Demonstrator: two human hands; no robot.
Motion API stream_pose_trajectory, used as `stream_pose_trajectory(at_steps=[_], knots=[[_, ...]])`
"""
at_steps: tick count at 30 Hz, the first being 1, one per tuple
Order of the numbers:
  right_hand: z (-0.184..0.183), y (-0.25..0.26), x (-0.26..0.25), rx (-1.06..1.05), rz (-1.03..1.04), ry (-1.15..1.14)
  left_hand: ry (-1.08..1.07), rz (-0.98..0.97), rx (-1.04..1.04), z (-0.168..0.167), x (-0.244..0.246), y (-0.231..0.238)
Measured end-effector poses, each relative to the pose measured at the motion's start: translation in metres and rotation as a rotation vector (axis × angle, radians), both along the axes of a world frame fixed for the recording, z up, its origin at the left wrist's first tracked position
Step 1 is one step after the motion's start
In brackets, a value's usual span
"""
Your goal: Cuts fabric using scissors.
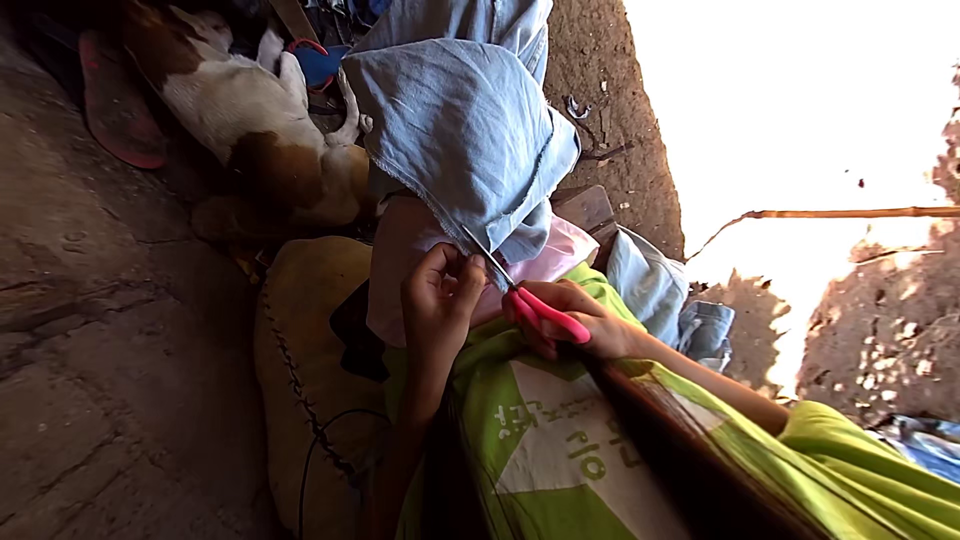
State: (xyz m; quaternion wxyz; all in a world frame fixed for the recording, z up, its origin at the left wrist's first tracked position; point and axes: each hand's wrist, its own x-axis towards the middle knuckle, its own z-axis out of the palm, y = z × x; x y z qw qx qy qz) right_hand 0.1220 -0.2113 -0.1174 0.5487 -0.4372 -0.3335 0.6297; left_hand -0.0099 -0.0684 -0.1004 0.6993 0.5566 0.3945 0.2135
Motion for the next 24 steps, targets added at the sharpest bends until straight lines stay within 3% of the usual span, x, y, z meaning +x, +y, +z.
stream_pose_trajectory(at_steps=[15,24], knots=[[0.0004,-0.0017,0.0022,0.001,0.002,-0.073,0.0,-0.081,0.017,-0.0008,-0.0008,0.0061],[-0.0006,-0.0031,-0.0017,0.038,-0.009,-0.021,-0.001,-0.019,0.014,-0.0007,-0.0012,0.0009]])
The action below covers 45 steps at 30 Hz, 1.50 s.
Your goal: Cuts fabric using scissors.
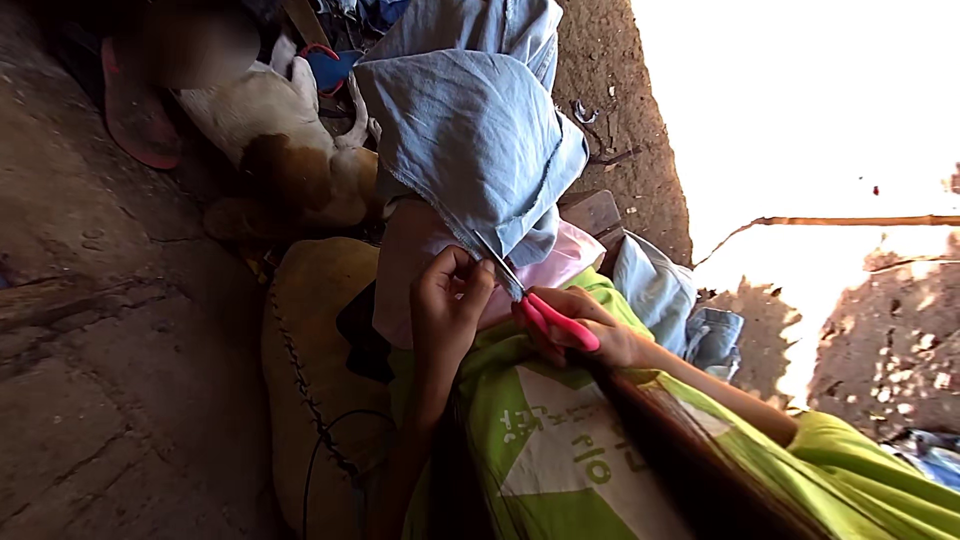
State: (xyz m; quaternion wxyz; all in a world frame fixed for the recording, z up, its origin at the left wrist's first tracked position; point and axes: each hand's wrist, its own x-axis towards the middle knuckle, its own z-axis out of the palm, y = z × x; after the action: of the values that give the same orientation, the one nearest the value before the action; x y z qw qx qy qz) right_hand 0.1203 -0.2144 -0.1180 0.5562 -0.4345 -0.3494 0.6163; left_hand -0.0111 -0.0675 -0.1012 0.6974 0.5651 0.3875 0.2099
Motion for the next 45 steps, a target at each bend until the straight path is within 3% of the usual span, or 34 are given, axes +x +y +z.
stream_pose_trajectory(at_steps=[14,45], knots=[[0.001,-0.003,0.002,-0.073,-0.012,-0.089,-0.012,-0.01,-0.004,-0.009,0.004,0.0],[0.002,0.006,0.004,-0.087,0.028,0.018,-0.042,0.042,0.004,-0.01,-0.003,-0.001]])
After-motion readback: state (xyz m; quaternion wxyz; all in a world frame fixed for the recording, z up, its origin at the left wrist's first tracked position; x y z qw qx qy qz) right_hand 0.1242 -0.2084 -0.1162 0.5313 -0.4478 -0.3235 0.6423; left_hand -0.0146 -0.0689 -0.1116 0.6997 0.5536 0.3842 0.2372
